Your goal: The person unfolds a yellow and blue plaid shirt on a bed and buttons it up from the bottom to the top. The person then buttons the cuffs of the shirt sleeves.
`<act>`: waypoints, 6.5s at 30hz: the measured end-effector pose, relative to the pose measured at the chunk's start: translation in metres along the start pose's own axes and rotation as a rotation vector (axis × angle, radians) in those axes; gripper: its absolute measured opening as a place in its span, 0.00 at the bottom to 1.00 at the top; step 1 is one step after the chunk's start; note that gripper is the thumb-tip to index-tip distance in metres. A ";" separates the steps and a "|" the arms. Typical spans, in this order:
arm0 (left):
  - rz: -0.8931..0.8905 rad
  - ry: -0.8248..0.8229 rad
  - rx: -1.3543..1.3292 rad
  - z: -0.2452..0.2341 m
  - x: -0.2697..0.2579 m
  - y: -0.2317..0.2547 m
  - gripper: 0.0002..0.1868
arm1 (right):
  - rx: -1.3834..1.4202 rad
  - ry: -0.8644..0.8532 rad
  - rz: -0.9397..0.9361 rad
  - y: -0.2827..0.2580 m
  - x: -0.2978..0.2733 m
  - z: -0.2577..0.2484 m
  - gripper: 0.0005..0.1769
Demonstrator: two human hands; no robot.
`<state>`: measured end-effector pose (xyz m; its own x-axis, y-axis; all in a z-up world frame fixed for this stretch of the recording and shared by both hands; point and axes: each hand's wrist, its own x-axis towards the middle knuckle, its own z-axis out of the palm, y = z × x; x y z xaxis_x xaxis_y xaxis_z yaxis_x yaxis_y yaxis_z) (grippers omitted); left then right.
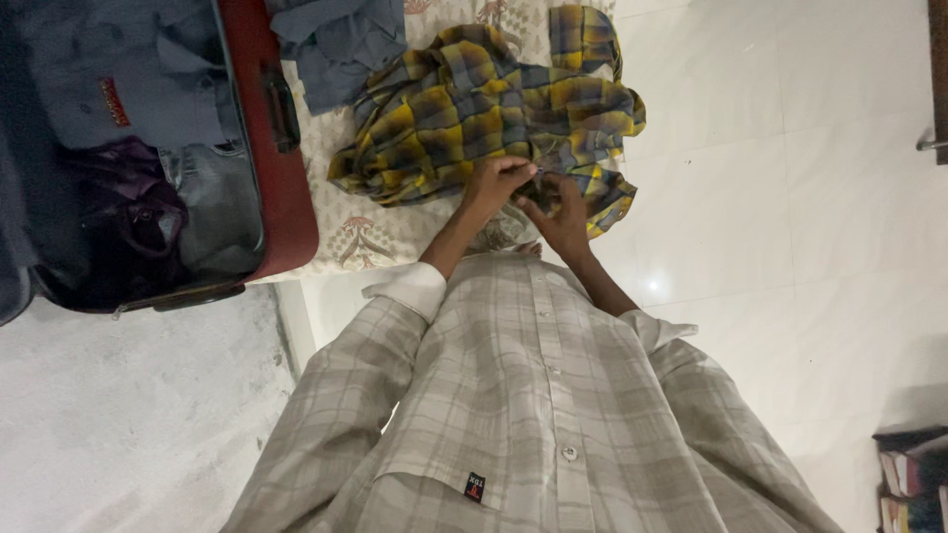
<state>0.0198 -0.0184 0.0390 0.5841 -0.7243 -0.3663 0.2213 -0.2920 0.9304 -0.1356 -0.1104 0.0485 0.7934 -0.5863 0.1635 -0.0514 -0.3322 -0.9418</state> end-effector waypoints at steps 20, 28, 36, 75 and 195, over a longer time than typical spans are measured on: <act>0.201 -0.112 0.069 -0.008 -0.001 0.053 0.14 | -0.239 0.173 -0.201 -0.079 0.033 -0.008 0.12; 0.175 -0.091 0.154 -0.002 0.008 0.045 0.14 | -0.195 0.188 -0.072 -0.062 0.029 -0.009 0.08; 0.056 -0.040 0.147 -0.003 0.009 0.039 0.14 | -0.028 0.107 0.100 -0.044 0.028 -0.009 0.13; 0.195 0.294 0.754 -0.011 0.030 -0.087 0.21 | -0.200 0.039 0.421 0.047 -0.019 -0.012 0.15; 0.180 0.171 0.619 -0.066 -0.121 -0.039 0.12 | 0.664 -0.193 0.721 -0.099 -0.043 -0.100 0.08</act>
<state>-0.0082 0.1217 0.0480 0.6969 -0.7011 -0.1511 -0.3507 -0.5169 0.7809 -0.2256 -0.1262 0.1642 0.7939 -0.3359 -0.5069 -0.2567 0.5705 -0.7801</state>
